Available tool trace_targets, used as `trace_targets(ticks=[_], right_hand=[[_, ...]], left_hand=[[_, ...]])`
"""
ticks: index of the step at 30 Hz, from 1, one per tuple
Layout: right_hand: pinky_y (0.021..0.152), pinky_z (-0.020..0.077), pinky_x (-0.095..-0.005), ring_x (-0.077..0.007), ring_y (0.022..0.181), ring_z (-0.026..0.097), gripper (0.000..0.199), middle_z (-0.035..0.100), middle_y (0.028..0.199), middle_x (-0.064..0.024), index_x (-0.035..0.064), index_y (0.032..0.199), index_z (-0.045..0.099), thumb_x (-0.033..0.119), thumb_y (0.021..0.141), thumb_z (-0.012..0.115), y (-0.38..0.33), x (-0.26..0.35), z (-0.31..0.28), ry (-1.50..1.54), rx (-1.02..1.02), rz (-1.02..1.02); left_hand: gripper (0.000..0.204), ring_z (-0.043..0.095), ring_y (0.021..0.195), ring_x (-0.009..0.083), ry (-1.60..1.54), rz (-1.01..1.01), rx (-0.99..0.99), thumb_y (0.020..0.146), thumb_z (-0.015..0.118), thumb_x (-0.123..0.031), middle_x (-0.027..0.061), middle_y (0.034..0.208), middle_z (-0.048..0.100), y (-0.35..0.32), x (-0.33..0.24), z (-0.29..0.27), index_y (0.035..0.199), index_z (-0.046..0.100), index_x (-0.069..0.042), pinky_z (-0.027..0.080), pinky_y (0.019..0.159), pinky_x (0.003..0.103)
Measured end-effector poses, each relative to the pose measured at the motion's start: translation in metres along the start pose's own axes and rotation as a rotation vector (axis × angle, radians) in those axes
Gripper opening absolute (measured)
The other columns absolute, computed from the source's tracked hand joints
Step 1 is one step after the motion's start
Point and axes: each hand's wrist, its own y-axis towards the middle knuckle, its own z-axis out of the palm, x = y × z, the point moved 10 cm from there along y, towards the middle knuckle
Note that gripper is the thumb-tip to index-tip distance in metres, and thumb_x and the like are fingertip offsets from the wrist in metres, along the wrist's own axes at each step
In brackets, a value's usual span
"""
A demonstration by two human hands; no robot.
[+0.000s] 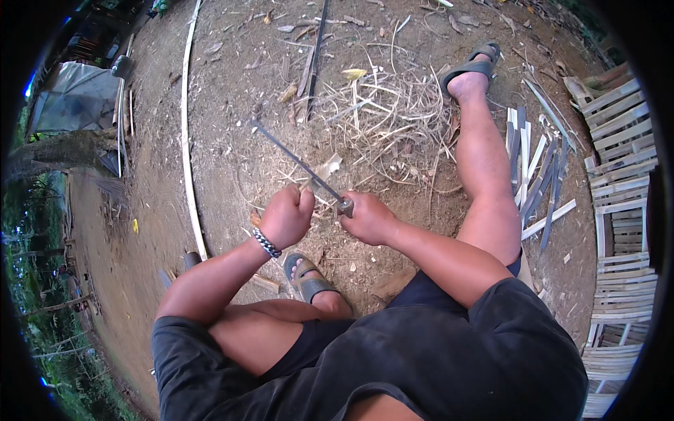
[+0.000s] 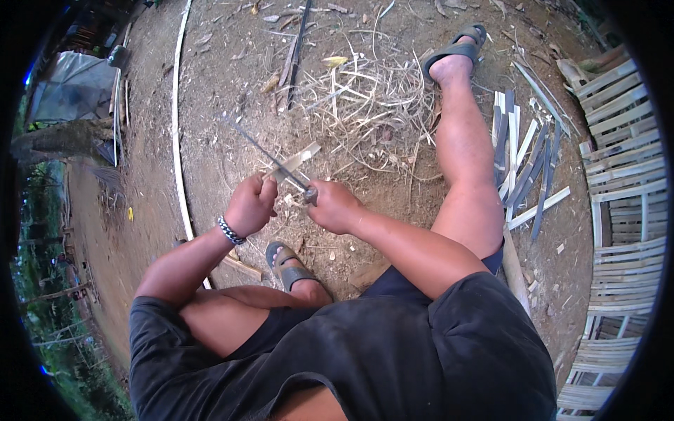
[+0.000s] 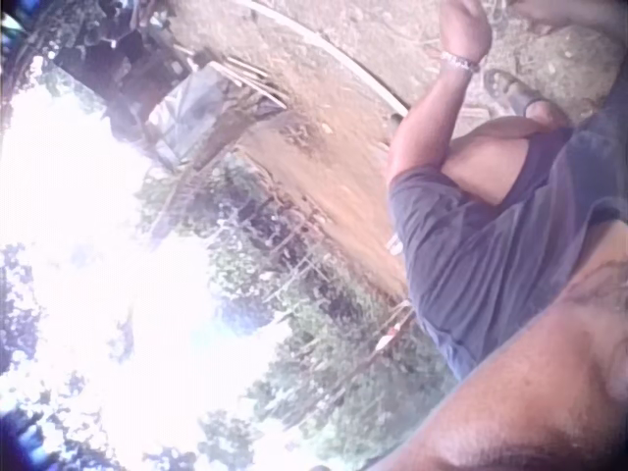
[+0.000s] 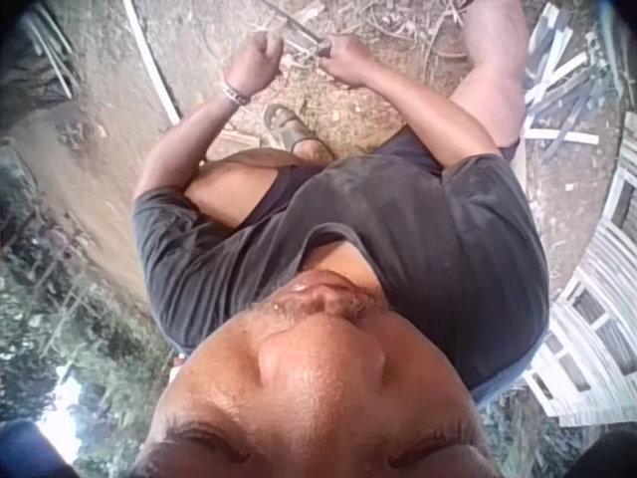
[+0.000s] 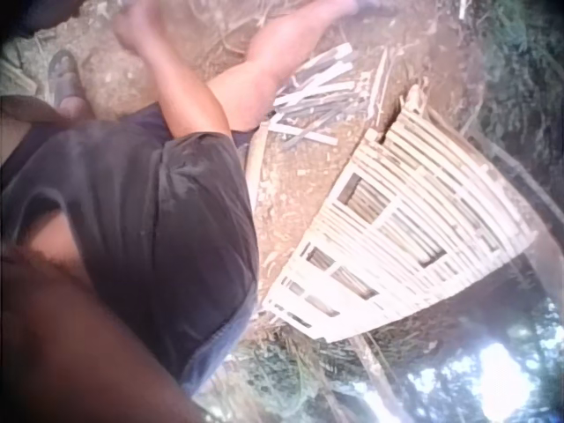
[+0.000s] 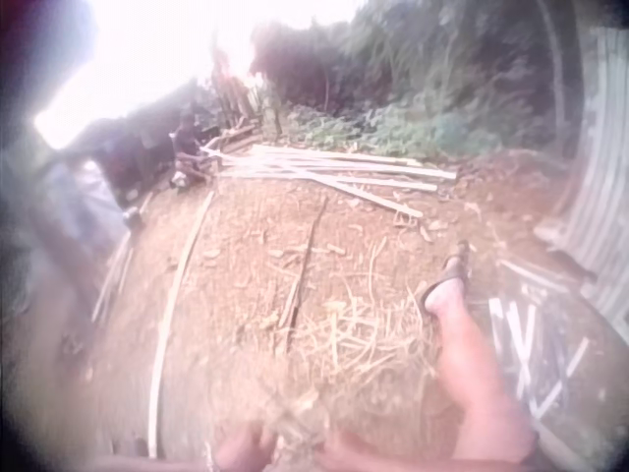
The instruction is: The person whittles and shaves a piece of bamboo by hand using a knife, then uses a hammer to pound something on the ground.
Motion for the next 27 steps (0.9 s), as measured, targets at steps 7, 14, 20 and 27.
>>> trace_targets(ticks=[7, 14, 20, 27], right_hand=[[0.083, 0.0523, -0.0489, -0.0414, 0.091, 0.067, 0.034, 0.068, 0.092, -0.0245, 0.0029, 0.114, 0.062, 0.014, 0.082, 0.064, 0.006, 0.004, 0.012, -0.074, 0.049, -0.020], [0.084, 0.0535, -0.0484, -0.0427, 0.093, 0.067, 0.036, 0.069, 0.095, -0.0259, 0.0042, 0.116, 0.062, 0.012, 0.081, 0.062, 0.005, 0.000, 0.030, -0.068, 0.150, 0.023], [0.084, 0.0536, -0.0482, -0.0421, 0.093, 0.067, 0.034, 0.069, 0.094, -0.0257, 0.0055, 0.115, 0.062, 0.014, 0.082, 0.063, -0.003, -0.008, 0.037, -0.149, 0.088, 0.022], [0.084, 0.0548, -0.0474, -0.0406, 0.091, 0.069, 0.037, 0.070, 0.092, -0.0244, 0.0046, 0.119, 0.061, 0.013, 0.084, 0.062, -0.011, 0.028, 0.031, -0.194, 0.118, -0.026]], left_hand=[[0.038, 0.067, 0.061, 0.0338, -0.067, -0.130, -0.042, 0.099, 0.048, -0.028, 0.0209, 0.066, 0.064, -0.002, 0.018, -0.017, 0.080, 0.059, 0.004, 0.051, 0.062, 0.046], [0.039, 0.068, 0.054, 0.0275, -0.138, -0.163, -0.098, 0.101, 0.046, -0.027, 0.0178, 0.060, 0.062, -0.009, 0.039, -0.021, 0.081, 0.057, 0.005, 0.053, 0.052, 0.039], [0.038, 0.069, 0.055, 0.0277, -0.075, -0.113, -0.093, 0.099, 0.050, -0.026, 0.0202, 0.063, 0.063, -0.012, 0.046, -0.012, 0.082, 0.058, 0.006, 0.054, 0.052, 0.039], [0.038, 0.066, 0.054, 0.0313, -0.030, 0.006, -0.139, 0.099, 0.048, -0.026, 0.0196, 0.061, 0.062, -0.012, 0.036, -0.017, 0.080, 0.059, 0.005, 0.051, 0.056, 0.044]])
